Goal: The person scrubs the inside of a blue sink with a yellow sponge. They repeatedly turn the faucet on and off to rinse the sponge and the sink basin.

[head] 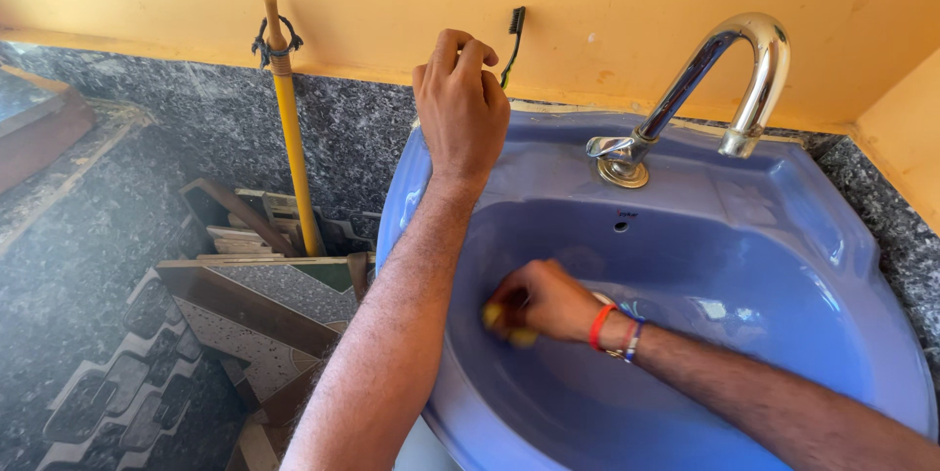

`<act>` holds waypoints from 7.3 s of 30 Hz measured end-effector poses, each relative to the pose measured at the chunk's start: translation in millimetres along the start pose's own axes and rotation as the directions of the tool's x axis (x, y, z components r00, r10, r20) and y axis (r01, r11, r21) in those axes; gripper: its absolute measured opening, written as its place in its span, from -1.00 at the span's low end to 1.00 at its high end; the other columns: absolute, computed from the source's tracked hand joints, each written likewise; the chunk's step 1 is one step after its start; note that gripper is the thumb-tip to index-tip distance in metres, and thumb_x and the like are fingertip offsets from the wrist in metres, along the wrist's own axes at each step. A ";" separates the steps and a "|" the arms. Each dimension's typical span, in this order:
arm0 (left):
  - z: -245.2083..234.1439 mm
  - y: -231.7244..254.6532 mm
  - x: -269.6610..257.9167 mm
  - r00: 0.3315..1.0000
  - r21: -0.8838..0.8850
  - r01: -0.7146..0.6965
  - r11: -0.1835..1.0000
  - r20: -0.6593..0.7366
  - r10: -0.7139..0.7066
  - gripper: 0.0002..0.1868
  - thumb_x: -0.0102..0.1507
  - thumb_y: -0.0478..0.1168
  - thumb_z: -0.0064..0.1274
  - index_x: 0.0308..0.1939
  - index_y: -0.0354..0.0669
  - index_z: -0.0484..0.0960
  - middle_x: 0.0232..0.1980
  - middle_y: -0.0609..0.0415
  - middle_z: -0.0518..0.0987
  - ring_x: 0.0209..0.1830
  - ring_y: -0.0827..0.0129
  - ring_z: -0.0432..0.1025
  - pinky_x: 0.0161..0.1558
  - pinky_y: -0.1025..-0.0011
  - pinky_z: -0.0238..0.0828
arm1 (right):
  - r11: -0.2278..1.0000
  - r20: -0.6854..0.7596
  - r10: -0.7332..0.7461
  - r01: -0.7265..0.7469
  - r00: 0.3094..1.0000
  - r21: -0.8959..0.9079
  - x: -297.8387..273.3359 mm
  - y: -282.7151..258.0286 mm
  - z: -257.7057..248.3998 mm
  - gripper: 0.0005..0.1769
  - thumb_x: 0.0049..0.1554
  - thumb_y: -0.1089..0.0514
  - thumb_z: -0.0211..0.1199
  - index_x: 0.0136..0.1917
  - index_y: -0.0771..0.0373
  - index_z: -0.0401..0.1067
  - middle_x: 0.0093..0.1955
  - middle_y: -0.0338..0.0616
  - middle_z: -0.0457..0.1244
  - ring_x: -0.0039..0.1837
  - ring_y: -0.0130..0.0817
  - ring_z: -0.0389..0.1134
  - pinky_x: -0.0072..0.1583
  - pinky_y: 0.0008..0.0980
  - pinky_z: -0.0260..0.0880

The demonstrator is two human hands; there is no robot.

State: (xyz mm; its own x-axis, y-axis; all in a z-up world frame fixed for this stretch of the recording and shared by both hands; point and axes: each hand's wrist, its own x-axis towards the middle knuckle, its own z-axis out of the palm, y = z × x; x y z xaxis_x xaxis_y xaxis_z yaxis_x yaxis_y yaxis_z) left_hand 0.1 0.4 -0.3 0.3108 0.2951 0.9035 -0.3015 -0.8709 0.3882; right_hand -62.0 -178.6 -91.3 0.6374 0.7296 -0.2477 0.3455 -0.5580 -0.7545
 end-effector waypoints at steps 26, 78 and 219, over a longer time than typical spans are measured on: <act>3.5 -2.3 -5.1 0.998 -0.041 -0.005 0.999 0.056 0.007 -0.81 0.16 -0.52 -0.05 -0.27 -0.19 0.58 -0.10 0.09 0.48 -0.24 0.27 0.43 -0.07 0.19 0.25 | 0.901 -0.024 0.260 -0.251 0.965 -0.355 -8.9 -25.7 -20.8 -0.55 0.12 0.12 0.29 0.26 0.23 0.38 0.07 0.00 0.42 0.03 -0.14 0.49 0.00 -0.33 0.46; 11.8 -0.8 -6.6 0.992 -0.038 -0.087 0.995 0.090 0.090 -0.83 0.20 -0.52 -0.01 -0.27 -0.20 0.58 -0.10 0.10 0.48 -0.26 0.27 0.42 -0.10 0.19 0.25 | 0.789 0.047 -0.181 0.174 0.982 -0.589 -6.3 43.6 -22.8 -0.61 -0.12 0.35 0.31 0.04 0.27 0.56 0.06 0.01 0.33 0.13 -0.02 0.40 0.13 -0.22 0.49; -2.6 31.2 -4.7 0.985 0.010 -0.143 0.990 0.100 0.141 -0.79 0.22 -0.49 -0.03 -0.12 -0.21 0.58 -0.13 0.06 0.54 -0.05 0.22 0.46 0.08 0.15 0.24 | 0.752 -0.496 -0.647 0.374 0.579 -0.543 -25.6 -3.1 -82.3 -0.73 0.10 0.28 0.29 0.10 0.32 0.53 0.06 -0.02 0.35 0.09 -0.05 0.42 0.13 -0.21 0.47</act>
State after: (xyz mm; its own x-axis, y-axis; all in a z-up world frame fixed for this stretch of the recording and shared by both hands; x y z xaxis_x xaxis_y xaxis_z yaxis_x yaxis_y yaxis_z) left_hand -13.2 -27.2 8.1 0.3535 0.1284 0.9266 -0.3339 -0.9080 0.2532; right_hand -22.7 -228.1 -32.6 0.4876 0.5871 0.6462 0.8721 -0.3617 -0.3294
